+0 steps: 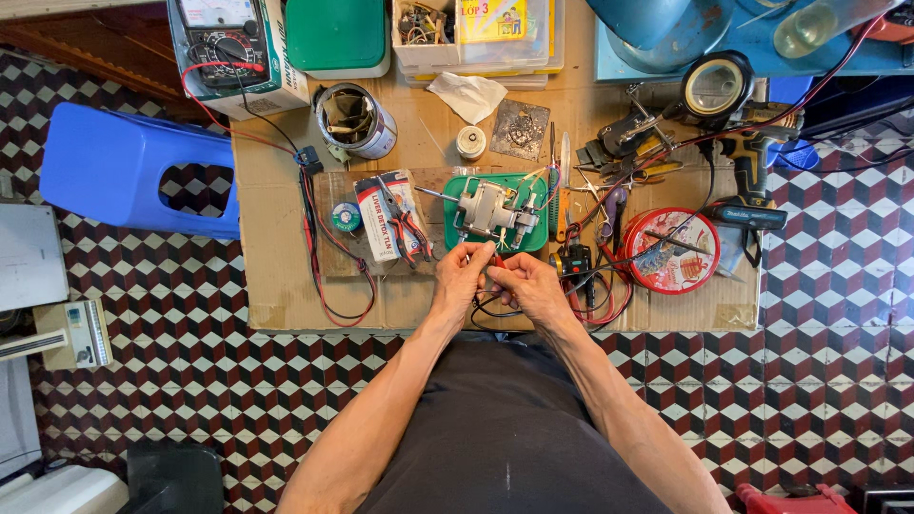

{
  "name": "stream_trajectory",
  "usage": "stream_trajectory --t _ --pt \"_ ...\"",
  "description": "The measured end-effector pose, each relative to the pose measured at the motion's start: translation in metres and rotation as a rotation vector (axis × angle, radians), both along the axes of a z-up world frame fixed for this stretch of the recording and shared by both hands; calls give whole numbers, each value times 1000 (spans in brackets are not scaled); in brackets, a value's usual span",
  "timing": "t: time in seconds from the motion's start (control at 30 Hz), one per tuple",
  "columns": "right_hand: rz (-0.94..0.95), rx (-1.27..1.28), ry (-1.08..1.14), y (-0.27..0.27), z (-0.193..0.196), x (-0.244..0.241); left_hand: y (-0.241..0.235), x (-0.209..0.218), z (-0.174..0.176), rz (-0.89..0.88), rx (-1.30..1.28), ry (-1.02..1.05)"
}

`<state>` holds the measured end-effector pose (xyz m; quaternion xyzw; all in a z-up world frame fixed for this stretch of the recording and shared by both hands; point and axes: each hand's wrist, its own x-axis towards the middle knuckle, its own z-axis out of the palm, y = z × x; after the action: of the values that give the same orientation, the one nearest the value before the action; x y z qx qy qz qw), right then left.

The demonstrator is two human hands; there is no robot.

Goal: The person works on a small motor or fan assembly on a cluttered workbench, connecting wires and using a multimeter to test electrical continuity. They move to the wall to retrieve a cable, return to the bench, and continue testing the device with probes.

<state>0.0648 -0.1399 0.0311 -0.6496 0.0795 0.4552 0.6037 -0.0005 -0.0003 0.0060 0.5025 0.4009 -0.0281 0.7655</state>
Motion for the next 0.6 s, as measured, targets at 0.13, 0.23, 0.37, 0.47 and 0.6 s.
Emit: stream_trajectory --t 0.13,0.23,0.37,0.47,0.6 --pt "1 5 1 1 -1 1 0 -1 1 -1 2 1" --pt "-3 1 -3 2 -2 0 1 -1 1 -10 27 5" --pt "-21 -15 21 3 -2 0 1 0 3 -21 60 13" --pt "-20 -20 13 4 -1 2 -2 1 5 -30 94 8" --pt "2 -59 26 5 2 2 -3 1 5 -24 140 4"
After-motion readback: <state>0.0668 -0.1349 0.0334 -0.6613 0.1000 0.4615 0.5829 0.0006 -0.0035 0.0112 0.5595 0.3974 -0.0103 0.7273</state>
